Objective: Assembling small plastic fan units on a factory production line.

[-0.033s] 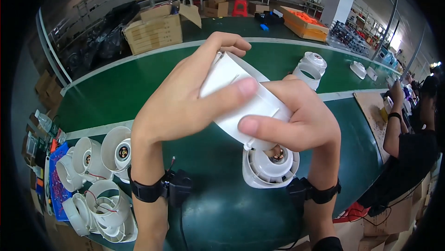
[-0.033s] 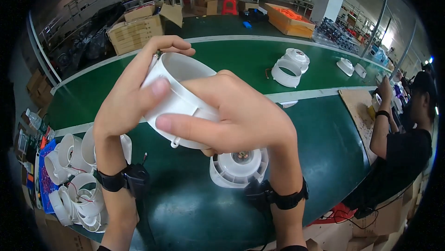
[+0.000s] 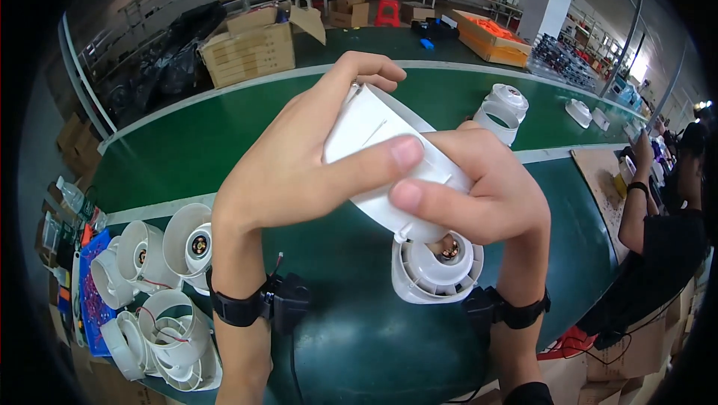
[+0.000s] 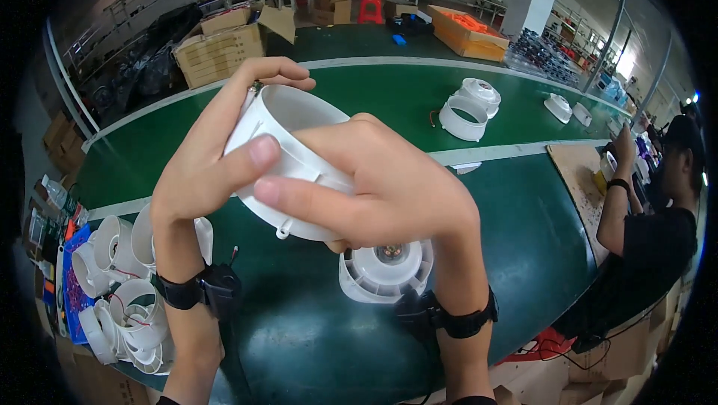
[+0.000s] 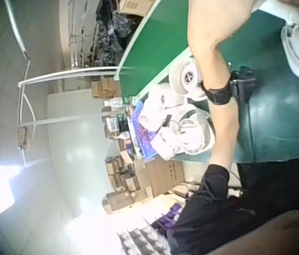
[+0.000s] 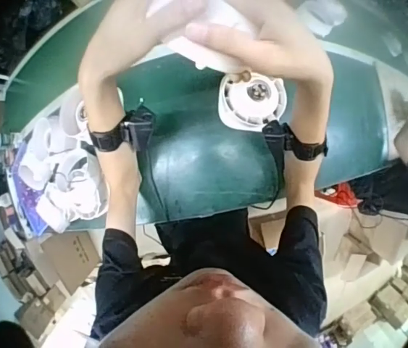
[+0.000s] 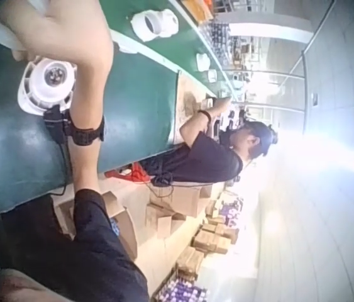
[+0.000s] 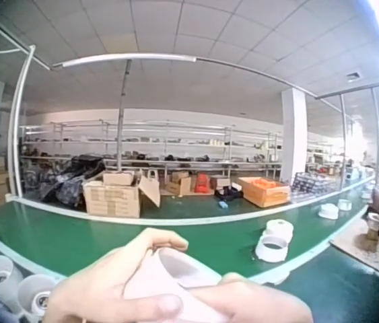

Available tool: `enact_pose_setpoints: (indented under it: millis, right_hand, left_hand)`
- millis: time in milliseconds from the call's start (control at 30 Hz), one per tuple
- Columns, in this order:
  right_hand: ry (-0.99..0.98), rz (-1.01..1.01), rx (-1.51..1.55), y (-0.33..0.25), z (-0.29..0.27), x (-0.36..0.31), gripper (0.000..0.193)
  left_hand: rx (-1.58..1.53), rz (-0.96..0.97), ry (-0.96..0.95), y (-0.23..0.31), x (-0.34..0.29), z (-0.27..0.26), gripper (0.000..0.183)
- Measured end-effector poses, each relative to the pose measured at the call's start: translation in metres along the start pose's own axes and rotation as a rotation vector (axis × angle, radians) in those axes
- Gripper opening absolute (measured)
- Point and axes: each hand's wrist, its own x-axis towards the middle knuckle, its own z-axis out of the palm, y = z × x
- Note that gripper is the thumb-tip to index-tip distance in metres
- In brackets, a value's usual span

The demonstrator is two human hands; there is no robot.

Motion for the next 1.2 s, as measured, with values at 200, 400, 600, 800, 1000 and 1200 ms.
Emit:
enact_pose_setpoints:
  millis: [200,400,600,800,1000,1200]
  right_hand:
    - [0.051,-0.137,-0.014,0.009,-0.002,-0.004,0.032]
    - [0.043,-0.161,0.091,0.013,0.001,0.001,0.05]
    - [0.011,-0.067,0.013,0.016,-0.009,0.001,0.044]
    - [0.285,-0.044,-0.385,0.029,0.0,0.011,0.047]
    - [0.244,0.034,-0.299,0.017,-0.011,-0.003,0.053]
    - [0.11,0.048,-0.407,0.024,-0.016,0.0,0.035]
  left_hand:
    - [-0.045,-0.039,-0.073,0.003,0.001,-0.004,0.08]
    - [-0.032,-0.015,-0.147,0.003,-0.006,-0.011,0.095]
    - [0.074,-0.055,-0.065,0.003,-0.003,-0.016,0.036]
    - [0.391,-0.095,0.12,-0.052,0.0,-0.026,0.032]
    - [0.704,-0.679,0.264,-0.138,-0.007,-0.023,0.026]
    - [0.916,-0.835,0.415,-0.172,-0.023,-0.032,0.039]
